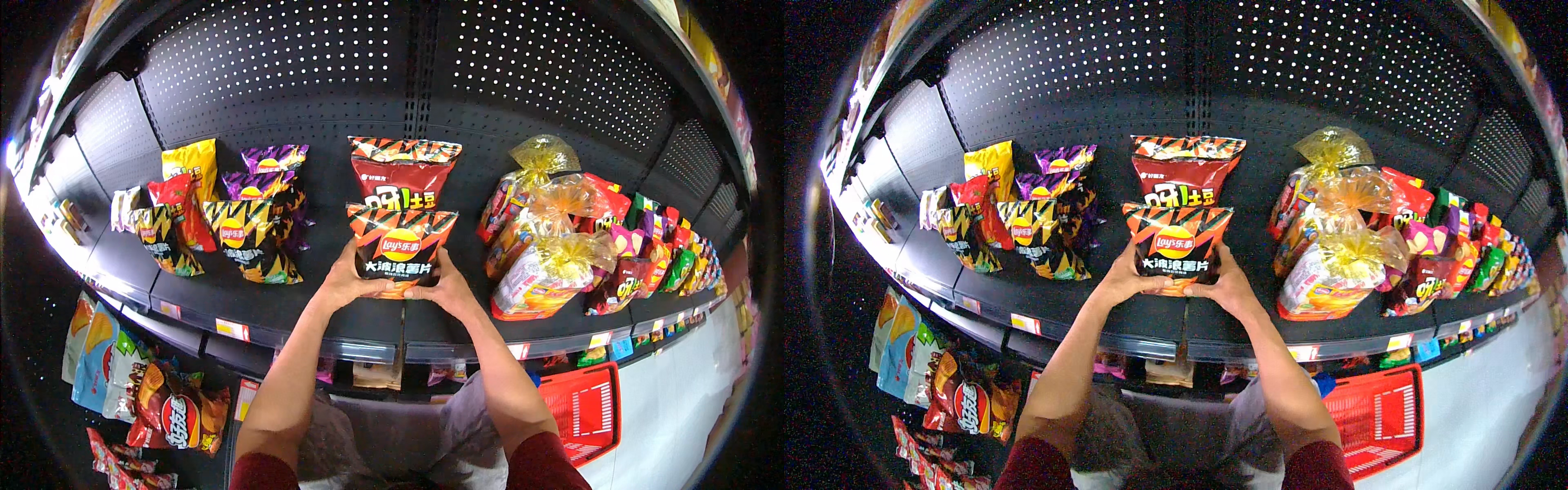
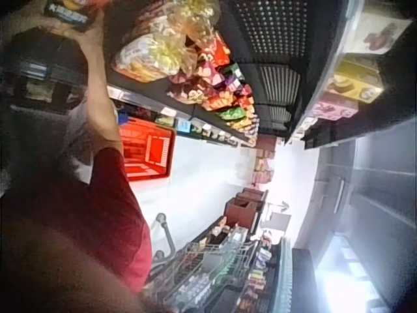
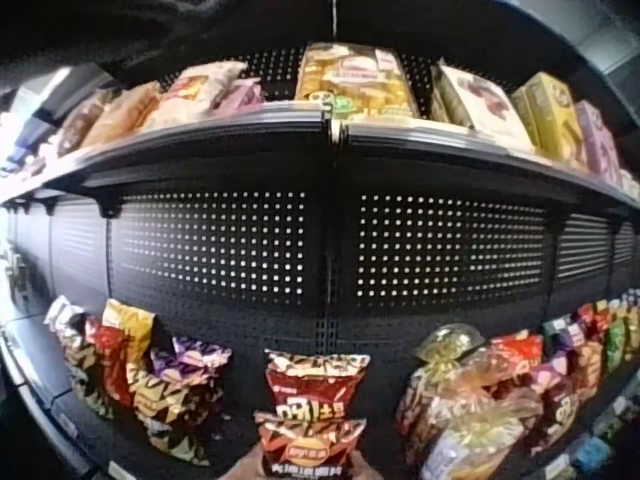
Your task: The person arranges snack bags on a store shelf, taking them from a red basket and placing them in rows. The person also wipes the shelf surface with a blue cloth between restocking actions.
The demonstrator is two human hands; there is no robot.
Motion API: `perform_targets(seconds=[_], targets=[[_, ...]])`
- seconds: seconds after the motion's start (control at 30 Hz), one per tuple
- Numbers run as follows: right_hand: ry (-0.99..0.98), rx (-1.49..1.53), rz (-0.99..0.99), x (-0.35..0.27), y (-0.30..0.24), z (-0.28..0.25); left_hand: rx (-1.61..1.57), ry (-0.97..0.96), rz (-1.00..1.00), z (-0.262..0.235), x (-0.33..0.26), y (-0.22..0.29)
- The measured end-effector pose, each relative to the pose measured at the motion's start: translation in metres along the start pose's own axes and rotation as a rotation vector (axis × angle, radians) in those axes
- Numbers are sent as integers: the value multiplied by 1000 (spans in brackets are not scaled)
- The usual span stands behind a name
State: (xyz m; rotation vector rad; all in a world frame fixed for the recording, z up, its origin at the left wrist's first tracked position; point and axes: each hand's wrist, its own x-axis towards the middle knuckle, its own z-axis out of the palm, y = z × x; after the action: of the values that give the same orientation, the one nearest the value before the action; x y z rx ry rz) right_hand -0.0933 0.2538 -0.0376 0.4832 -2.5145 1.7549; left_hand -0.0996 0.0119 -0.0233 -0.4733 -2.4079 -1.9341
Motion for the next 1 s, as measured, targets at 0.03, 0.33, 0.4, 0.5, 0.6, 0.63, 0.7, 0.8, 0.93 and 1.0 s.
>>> perform_targets(seconds=[0.03,0.33,0.4,0.5,0.6,0.63,0.7,0.8,0.93,1.0], targets=[[2,15,4,0,-2,0,-29,1,15,0,2,-4],[-46,44,38,1,-9,-1,-20,-2,4,1,2,-5],[-44,-22,37,-2,-11,1,22,2,24,-2,1,-11],[-32,-101,19,-4,-8,0,56,-7,27,-3,1,-12],[-13,-135,30,-5,-4,1,113,-7,-6,-4,-2,-7],[-6,-143,32,-6,-5,1,127,-6,-10,-3,-3,-5],[5,-167,43,-6,-5,1,146,-6,-2,-3,-6,0],[25,-184,53,-6,-3,1,163,-1,23,-2,-6,0],[36,-126,19,-5,-2,5,138,36,11,-3,-3,-16],[45,-135,13,-6,-1,4,128,39,30,-1,-1,-20]])
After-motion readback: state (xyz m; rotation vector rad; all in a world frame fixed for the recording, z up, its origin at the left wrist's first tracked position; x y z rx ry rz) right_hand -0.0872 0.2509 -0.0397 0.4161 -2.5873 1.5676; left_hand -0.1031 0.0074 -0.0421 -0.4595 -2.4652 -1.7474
